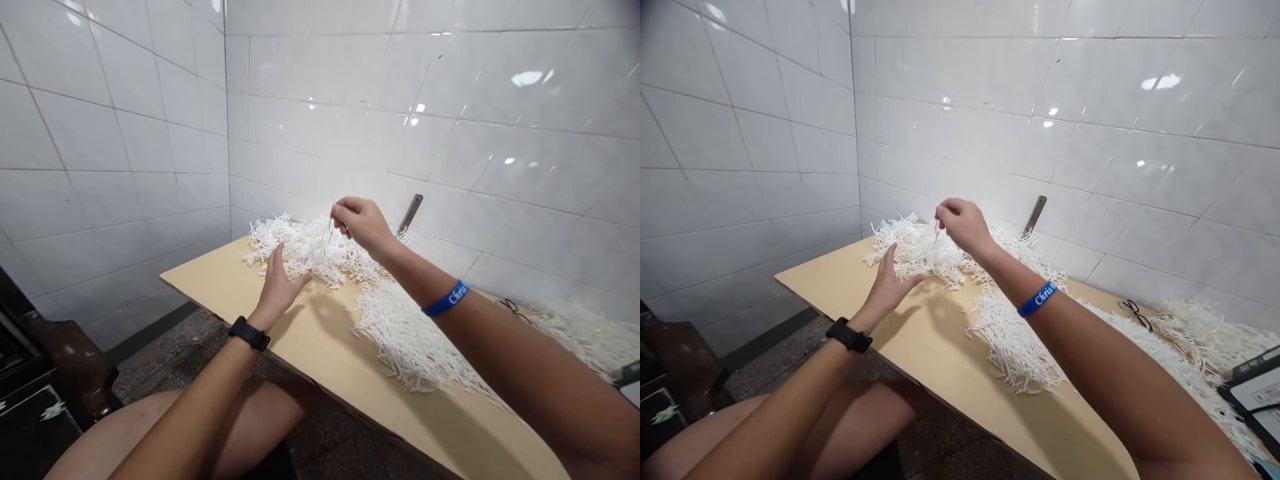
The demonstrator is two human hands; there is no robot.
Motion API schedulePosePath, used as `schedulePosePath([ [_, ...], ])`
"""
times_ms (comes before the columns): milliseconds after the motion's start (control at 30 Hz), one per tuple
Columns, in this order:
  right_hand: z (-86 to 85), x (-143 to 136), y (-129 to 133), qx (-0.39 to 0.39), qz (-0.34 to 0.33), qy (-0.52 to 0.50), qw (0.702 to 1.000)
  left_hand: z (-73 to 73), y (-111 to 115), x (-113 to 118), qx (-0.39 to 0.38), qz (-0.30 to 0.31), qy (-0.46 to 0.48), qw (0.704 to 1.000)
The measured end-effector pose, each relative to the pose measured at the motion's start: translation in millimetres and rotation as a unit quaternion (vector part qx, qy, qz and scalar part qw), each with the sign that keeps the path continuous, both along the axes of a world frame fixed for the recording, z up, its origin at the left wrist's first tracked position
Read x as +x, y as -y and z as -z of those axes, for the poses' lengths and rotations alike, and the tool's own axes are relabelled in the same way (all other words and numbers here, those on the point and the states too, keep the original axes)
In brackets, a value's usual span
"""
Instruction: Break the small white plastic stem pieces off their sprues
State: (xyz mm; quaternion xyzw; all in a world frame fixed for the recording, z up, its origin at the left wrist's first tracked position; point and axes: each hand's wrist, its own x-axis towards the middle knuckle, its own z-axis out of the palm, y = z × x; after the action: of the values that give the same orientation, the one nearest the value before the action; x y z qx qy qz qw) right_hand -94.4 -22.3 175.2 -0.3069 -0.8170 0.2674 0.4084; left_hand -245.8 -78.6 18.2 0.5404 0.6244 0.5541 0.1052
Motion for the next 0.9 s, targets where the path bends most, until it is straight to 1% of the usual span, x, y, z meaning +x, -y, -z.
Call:
schedulePosePath([
  [67, -19.4, -6.4, -8.1, -0.017, -0.005, -0.032, 0.999, -10.3, -11.2, -5.0, -0.015, -0.003, 0.008, 1.000],
  [167, -46.4, -15.1, -19.4, -0.022, 0.003, -0.071, 0.997, -23.2, -24.5, -11.5, -0.034, -0.017, 0.022, 0.999],
  [300, -79.9, -24.7, -33.0, -0.010, 0.013, -0.136, 0.991, -41.6, -44.8, -24.1, -0.040, 0.001, 0.002, 0.999],
  [367, -92.9, -28.1, -34.3, -0.025, -0.017, -0.158, 0.987, -52.6, -58.2, -31.4, -0.017, 0.012, -0.032, 0.999],
  [433, -100.4, -30.2, -30.1, -0.058, -0.068, -0.183, 0.979, -65.2, -72.8, -36.2, 0.015, 0.027, -0.073, 0.997],
  [500, -100.8, -30.2, -22.1, -0.091, -0.110, -0.218, 0.966, -78.8, -86.6, -35.6, 0.061, 0.060, -0.110, 0.990],
  [533, -98.1, -29.0, -17.7, -0.105, -0.126, -0.232, 0.959, -85.5, -92.6, -32.9, 0.092, 0.087, -0.126, 0.984],
  [600, -88.2, -23.7, -9.9, -0.122, -0.148, -0.251, 0.949, -96.7, -102.0, -23.1, 0.150, 0.149, -0.148, 0.966],
  [667, -74.8, -14.4, -5.1, -0.121, -0.162, -0.257, 0.945, -102.9, -107.8, -10.5, 0.172, 0.203, -0.155, 0.951],
  [767, -57.1, 5.0, -4.5, -0.111, -0.156, -0.277, 0.942, -101.3, -111.5, 5.4, 0.146, 0.249, -0.107, 0.952],
  [833, -50.4, 19.0, -7.9, -0.119, -0.130, -0.301, 0.937, -95.6, -112.4, 10.8, 0.136, 0.258, -0.064, 0.955],
  [900, -47.8, 31.5, -13.4, -0.140, -0.096, -0.323, 0.931, -90.0, -112.5, 12.0, 0.137, 0.255, -0.034, 0.957],
])
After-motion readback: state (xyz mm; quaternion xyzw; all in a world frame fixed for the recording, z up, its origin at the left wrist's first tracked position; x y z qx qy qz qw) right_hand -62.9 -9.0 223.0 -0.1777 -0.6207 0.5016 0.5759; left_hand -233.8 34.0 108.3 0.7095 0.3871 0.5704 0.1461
